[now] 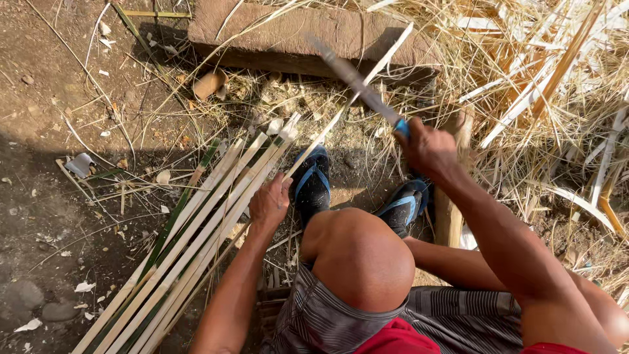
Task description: The person sits on the ground and uses a machete to shave and smooth long bamboo strips, repeatedly drawing the blade along the strips to remove the outer layer. The person then gathers the finished strips and secures them with a rubber band.
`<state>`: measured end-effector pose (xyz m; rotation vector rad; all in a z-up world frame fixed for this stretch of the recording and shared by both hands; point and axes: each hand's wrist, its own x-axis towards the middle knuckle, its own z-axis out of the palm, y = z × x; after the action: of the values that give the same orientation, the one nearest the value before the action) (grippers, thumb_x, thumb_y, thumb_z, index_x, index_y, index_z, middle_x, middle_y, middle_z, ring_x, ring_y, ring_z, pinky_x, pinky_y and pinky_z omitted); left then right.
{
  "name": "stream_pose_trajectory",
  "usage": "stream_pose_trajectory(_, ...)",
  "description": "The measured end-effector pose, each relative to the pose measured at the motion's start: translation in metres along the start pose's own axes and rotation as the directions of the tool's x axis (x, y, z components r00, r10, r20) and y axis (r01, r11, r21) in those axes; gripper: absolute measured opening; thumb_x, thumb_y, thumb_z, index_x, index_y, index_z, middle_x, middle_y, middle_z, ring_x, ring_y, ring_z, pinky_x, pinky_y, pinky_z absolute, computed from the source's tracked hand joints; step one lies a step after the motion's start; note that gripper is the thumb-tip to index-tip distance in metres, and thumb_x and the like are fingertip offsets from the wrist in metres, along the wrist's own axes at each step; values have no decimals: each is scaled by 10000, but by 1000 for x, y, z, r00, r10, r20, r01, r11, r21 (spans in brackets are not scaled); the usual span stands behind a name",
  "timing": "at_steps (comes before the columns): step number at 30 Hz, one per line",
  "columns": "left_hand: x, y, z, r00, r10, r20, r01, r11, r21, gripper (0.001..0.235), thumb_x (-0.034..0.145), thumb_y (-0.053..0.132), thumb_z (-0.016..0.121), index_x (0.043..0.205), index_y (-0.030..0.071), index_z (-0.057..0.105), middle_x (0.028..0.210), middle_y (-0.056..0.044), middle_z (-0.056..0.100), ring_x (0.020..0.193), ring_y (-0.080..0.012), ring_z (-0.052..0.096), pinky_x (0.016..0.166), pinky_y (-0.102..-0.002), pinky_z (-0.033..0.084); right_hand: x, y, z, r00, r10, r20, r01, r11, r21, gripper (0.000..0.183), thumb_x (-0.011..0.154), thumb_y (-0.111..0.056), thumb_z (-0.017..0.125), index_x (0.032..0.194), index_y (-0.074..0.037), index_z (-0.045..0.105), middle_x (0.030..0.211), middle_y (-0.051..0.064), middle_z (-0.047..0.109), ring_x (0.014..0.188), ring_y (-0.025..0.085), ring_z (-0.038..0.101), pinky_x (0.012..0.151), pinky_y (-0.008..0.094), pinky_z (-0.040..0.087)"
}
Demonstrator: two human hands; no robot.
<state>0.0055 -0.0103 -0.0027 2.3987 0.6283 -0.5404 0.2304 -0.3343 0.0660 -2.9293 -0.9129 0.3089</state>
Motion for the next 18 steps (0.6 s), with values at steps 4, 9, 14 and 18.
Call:
stream_pose_trajectory(4,2,-16,20,991,72,-109,-70,997,19,310,1011,213,564,1314,147,555,1023,-152,737,728,-329,748,557,-443,611,-28,-46,22,820,-23,572,32,999,-7,446,1023,-598,441,1012,-171,569,641,-6,566,419,103,412,355,305,389)
stream_pose_trajectory(9,-9,-25,34,979,124,-162,-109,989,95,236,1073,250,559,1291,159,551,1060,-128,736,863,-298,741,663,-421,624,25,89,-8,913,399,83,-386,913,-133,411,1147,-355,285,1122,-72,583,577,128,524,306,108,335,207,277,285)
stream_pose_trajectory(14,14,-8,29,978,155,-142,-148,987,58,422,1049,338,570,1328,36,472,1120,-196,694,903,-315,711,737,-447,602,12,84,-14,922,387,19,-387,918,85,498,1168,-478,311,1111,-34,530,581,60,456,376,110,282,262,309,237)
stream_pose_trajectory(18,20,-4,33,1000,-25,9,24,997,67,374,1008,230,551,1334,66,473,1168,-155,701,966,-291,717,762,-405,621,-41,-49,19,928,120,354,-155,985,71,475,1110,-531,360,1007,-91,508,608,33,505,402,144,368,300,341,317)
